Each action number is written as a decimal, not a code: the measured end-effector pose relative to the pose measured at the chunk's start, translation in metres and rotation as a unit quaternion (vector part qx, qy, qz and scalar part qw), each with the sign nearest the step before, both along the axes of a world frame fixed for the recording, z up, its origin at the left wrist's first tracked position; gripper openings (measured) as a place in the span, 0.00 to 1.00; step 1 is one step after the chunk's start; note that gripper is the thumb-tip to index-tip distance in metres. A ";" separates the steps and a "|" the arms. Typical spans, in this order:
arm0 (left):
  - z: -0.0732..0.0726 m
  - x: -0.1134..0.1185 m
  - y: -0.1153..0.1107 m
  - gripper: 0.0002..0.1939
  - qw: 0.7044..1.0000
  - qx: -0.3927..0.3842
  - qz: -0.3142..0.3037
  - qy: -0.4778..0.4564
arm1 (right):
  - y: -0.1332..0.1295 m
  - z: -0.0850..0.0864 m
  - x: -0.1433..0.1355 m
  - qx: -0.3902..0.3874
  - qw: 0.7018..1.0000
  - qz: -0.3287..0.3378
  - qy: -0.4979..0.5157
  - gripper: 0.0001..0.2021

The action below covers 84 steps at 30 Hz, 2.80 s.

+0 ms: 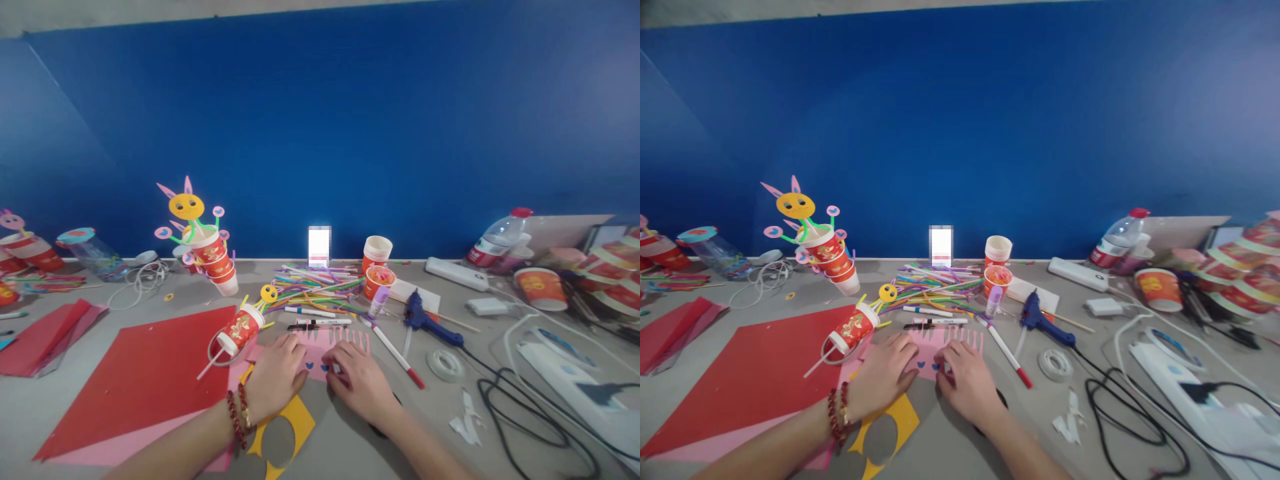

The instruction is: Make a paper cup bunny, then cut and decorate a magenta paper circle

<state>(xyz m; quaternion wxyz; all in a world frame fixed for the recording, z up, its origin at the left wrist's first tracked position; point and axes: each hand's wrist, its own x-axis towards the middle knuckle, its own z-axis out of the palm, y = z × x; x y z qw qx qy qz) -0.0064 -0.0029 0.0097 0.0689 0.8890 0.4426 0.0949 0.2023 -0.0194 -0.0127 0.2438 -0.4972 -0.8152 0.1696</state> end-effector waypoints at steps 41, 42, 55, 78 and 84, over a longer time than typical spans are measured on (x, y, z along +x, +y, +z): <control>-0.009 -0.002 0.009 0.10 0.972 -0.122 0.013 -0.202 | 0.000 0.001 -0.003 -0.033 0.999 -0.031 0.007 0.10; -0.008 -0.004 0.010 0.10 0.973 -0.117 0.017 -0.200 | 0.000 0.002 -0.003 -0.034 0.999 -0.031 0.006 0.10; -0.009 0.009 -0.001 0.07 0.992 0.085 -0.053 0.070 | -0.004 0.002 -0.002 -0.010 0.998 -0.057 -0.041 0.06; -0.004 0.005 -0.006 0.07 0.993 0.041 -0.111 0.008 | 0.005 0.002 0.006 -0.046 0.997 -0.051 0.046 0.08; -0.004 0.005 -0.006 0.07 0.993 0.042 -0.110 -0.004 | 0.007 0.004 0.009 -0.045 0.997 -0.057 0.031 0.08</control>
